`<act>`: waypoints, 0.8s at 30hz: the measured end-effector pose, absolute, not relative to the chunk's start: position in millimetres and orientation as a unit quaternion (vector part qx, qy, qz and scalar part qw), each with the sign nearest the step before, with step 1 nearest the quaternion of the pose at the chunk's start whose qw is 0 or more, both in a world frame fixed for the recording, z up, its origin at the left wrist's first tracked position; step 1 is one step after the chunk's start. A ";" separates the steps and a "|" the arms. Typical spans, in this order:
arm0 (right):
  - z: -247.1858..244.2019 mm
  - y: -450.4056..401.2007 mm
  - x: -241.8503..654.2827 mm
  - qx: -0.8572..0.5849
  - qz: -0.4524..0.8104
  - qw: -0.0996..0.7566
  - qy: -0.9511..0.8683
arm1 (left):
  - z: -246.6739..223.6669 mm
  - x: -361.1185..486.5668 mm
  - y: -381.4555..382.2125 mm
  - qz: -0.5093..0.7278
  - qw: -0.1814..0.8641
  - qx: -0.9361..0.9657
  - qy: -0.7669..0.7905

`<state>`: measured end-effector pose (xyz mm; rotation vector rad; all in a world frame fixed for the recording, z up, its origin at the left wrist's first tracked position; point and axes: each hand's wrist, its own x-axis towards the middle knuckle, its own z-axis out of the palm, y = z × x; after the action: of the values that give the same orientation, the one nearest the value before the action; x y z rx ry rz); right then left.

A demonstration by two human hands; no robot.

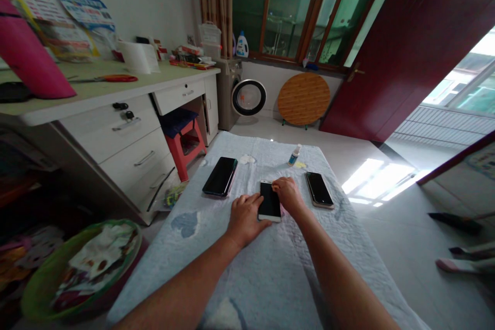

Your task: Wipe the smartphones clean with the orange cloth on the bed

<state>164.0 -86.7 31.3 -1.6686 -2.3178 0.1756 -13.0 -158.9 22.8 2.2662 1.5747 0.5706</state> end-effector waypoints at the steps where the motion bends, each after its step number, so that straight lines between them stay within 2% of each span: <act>1: 29.8 -83.0 161.9 -0.584 0.059 0.144 -0.797 | 23.1 -13.6 -158.7 0.201 0.164 0.794 0.549; 10: 26.9 -78.3 139.8 -0.559 0.097 0.204 -0.798 | 19.8 -16.1 -155.7 0.226 0.189 0.774 0.561; 24: 58.8 -143.3 147.1 -0.381 0.216 0.137 -0.889 | 5.0 -15.9 -155.8 0.279 0.182 0.771 0.542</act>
<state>147.1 -143.3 58.8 -1.1030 -2.5724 0.6239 -15.9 -155.8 5.0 2.1774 1.5307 0.7878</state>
